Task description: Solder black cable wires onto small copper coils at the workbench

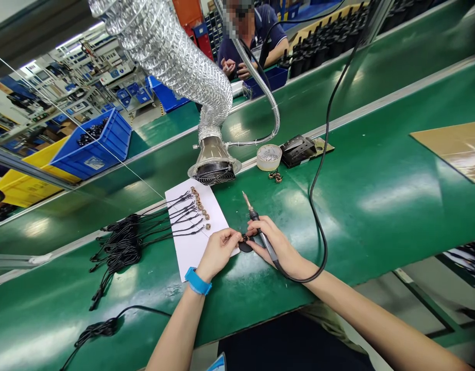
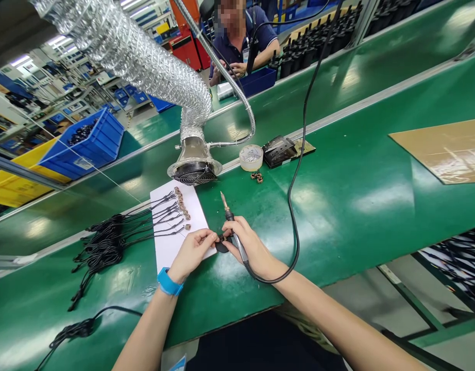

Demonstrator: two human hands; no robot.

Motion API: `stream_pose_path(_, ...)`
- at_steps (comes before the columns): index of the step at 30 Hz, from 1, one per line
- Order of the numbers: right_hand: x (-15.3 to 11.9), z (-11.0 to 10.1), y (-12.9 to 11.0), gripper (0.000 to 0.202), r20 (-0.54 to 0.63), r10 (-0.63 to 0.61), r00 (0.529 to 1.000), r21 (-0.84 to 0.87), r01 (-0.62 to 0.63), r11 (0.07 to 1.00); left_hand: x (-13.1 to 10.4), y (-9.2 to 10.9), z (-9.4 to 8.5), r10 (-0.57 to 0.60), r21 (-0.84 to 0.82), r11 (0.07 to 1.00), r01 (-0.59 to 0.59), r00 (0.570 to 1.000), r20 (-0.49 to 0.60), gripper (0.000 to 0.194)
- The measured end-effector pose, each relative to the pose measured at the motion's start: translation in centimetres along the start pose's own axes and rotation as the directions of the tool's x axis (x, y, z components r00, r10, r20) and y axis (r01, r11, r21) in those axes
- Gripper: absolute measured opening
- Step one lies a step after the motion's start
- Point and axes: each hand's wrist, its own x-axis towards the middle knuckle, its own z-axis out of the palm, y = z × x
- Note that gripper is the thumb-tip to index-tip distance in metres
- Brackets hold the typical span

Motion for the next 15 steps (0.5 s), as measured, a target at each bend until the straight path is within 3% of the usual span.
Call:
stream_pose_path(6, 0.01, 0.05, 0.03, 0.032, -0.004, 0.002, 1.0, -0.002, -0.002, 1.0, -0.12, -0.15, 0.52, -0.112, -0.017, 0.994, 0.112, 0.994, -0.012, 0.039)
stream_pose_path(15, -0.09, 0.18, 0.31, 0.036, -0.015, -0.001, 1.0, -0.008, 0.001, 1.0, -0.41, -0.3, -0.12, -0.074, -0.029, 0.997, 0.076, 0.995, 0.059, 0.029)
